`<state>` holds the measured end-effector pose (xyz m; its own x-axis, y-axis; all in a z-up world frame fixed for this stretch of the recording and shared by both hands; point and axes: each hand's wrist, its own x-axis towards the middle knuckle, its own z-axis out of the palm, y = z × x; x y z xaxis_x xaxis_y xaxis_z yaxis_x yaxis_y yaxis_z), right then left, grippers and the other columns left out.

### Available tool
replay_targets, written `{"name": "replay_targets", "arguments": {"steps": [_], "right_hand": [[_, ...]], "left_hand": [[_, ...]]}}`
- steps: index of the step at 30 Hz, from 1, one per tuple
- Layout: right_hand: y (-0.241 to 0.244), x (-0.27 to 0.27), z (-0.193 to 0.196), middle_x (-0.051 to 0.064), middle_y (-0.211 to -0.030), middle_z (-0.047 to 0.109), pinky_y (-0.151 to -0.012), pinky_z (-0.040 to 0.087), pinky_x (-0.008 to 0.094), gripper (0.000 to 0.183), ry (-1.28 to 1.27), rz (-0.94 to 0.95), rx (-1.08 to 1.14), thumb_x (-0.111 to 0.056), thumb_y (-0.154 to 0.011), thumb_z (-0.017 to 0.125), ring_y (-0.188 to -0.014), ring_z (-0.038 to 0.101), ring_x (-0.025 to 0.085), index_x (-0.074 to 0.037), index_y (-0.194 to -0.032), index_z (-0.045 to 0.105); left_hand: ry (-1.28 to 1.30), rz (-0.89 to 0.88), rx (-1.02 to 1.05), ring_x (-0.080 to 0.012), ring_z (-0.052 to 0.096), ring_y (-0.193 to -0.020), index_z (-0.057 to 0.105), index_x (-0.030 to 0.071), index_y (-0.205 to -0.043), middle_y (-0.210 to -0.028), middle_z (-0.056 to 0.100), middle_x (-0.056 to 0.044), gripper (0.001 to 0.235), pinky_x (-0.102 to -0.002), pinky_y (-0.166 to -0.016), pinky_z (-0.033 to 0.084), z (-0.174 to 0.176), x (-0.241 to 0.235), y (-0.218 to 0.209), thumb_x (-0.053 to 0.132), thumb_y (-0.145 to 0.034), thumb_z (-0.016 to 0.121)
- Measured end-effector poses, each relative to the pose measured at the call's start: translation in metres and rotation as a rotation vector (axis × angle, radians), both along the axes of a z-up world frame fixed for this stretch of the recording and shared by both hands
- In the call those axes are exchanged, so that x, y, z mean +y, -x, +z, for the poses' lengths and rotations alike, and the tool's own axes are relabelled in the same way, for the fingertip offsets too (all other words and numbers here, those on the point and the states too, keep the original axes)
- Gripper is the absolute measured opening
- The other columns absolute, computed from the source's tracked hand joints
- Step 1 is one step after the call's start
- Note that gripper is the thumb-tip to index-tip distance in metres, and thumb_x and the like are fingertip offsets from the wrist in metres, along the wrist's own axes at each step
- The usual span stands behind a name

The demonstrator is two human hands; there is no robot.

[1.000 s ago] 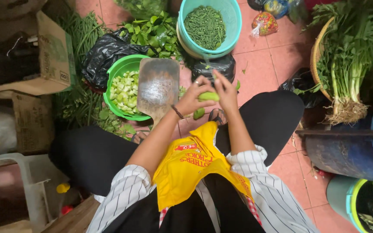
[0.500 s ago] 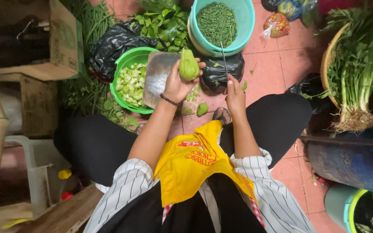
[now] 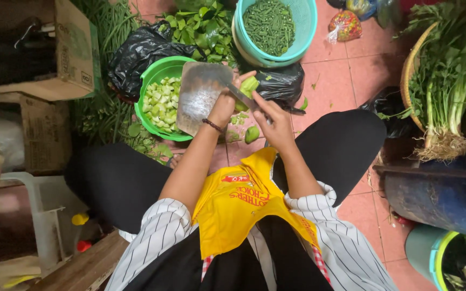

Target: Peeling and preparing vegetables using a knife and a cutting board.

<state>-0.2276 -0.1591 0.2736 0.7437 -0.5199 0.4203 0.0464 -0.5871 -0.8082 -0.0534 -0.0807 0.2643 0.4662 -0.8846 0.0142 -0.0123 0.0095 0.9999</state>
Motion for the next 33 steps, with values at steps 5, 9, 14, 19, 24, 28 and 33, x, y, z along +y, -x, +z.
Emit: {"name": "replay_targets", "arguments": {"steps": [5, 9, 14, 19, 24, 28, 33], "right_hand": [[-0.003, 0.0, 0.006, 0.01, -0.101, 0.074, -0.079, 0.055, 0.039, 0.043, 0.0, 0.02, 0.014, -0.023, -0.1, 0.067, -0.087, 0.071, 0.027, -0.023, -0.144, 0.065], [-0.006, 0.0, 0.004, 0.011, -0.103, 0.074, -0.082, 0.055, 0.039, 0.043, -0.026, 0.029, 0.005, -0.025, -0.101, 0.065, -0.091, 0.072, 0.027, -0.023, -0.144, 0.065], [-0.01, 0.003, 0.005, 0.009, -0.114, 0.075, -0.087, 0.055, 0.04, 0.041, -0.067, -0.035, -0.004, -0.02, -0.1, 0.067, -0.091, 0.072, 0.028, -0.022, -0.14, 0.068], [-0.013, 0.009, 0.006, 0.006, -0.112, 0.075, -0.088, 0.055, 0.039, 0.039, -0.112, -0.082, 0.014, -0.019, -0.099, 0.069, -0.089, 0.072, 0.024, -0.024, -0.138, 0.069], [-0.025, 0.019, -0.005, 0.005, -0.079, 0.052, -0.043, 0.035, 0.015, 0.042, -0.848, 0.013, -0.205, -0.027, -0.109, 0.045, -0.049, 0.037, 0.003, -0.013, -0.148, 0.051], [-0.02, 0.011, 0.009, 0.004, -0.082, 0.051, -0.04, 0.036, 0.014, 0.044, -0.866, -0.099, -0.237, -0.036, -0.111, 0.039, -0.048, 0.044, 0.003, -0.011, -0.147, 0.048], [-0.015, -0.001, -0.009, 0.005, -0.071, 0.066, -0.039, 0.046, 0.02, 0.024, -0.533, -0.548, -0.013, -0.032, -0.103, 0.065, -0.046, 0.053, 0.008, -0.014, -0.115, 0.056]], "left_hand": [[0.017, 0.039, -0.095, -0.0396, 0.065, -0.118, 0.06, 0.026, -0.146, -0.13, 0.067, -0.022, 0.047, -0.049, -0.109, 0.047, 0.015, 0.009, 0.006, 0.033, -0.112, 0.027], [0.033, 0.082, -0.094, -0.0342, 0.064, -0.121, 0.062, 0.028, -0.144, -0.13, 0.068, -0.018, 0.046, -0.046, -0.111, 0.046, 0.007, 0.005, 0.005, 0.033, -0.112, 0.03], [0.073, 0.067, -0.135, -0.0423, 0.059, -0.127, 0.058, 0.023, -0.147, -0.129, 0.068, -0.024, 0.048, -0.051, -0.118, 0.038, 0.001, 0.0, 0.005, 0.031, -0.111, 0.027], [0.08, 0.058, -0.128, -0.0379, 0.061, -0.126, 0.057, 0.025, -0.148, -0.128, 0.07, -0.022, 0.049, -0.05, -0.116, 0.04, 0.002, 0.002, 0.005, 0.032, -0.11, 0.028], [0.181, -0.023, 0.157, -0.0204, 0.07, -0.071, 0.049, 0.015, -0.151, -0.094, 0.074, -0.02, 0.05, -0.036, -0.075, 0.061, -0.003, 0.005, 0.004, 0.035, -0.112, 0.024], [0.241, 0.008, 0.195, -0.0078, 0.059, -0.06, 0.051, 0.017, -0.151, -0.085, 0.069, -0.01, 0.047, -0.021, -0.055, 0.049, 0.019, 0.007, 0.006, 0.03, -0.112, 0.027], [0.294, 0.095, 0.271, -0.0088, 0.054, -0.062, 0.052, 0.006, -0.147, -0.082, 0.058, -0.006, 0.042, -0.021, -0.054, 0.05, -0.035, 0.007, -0.014, 0.025, -0.112, 0.037]]}}
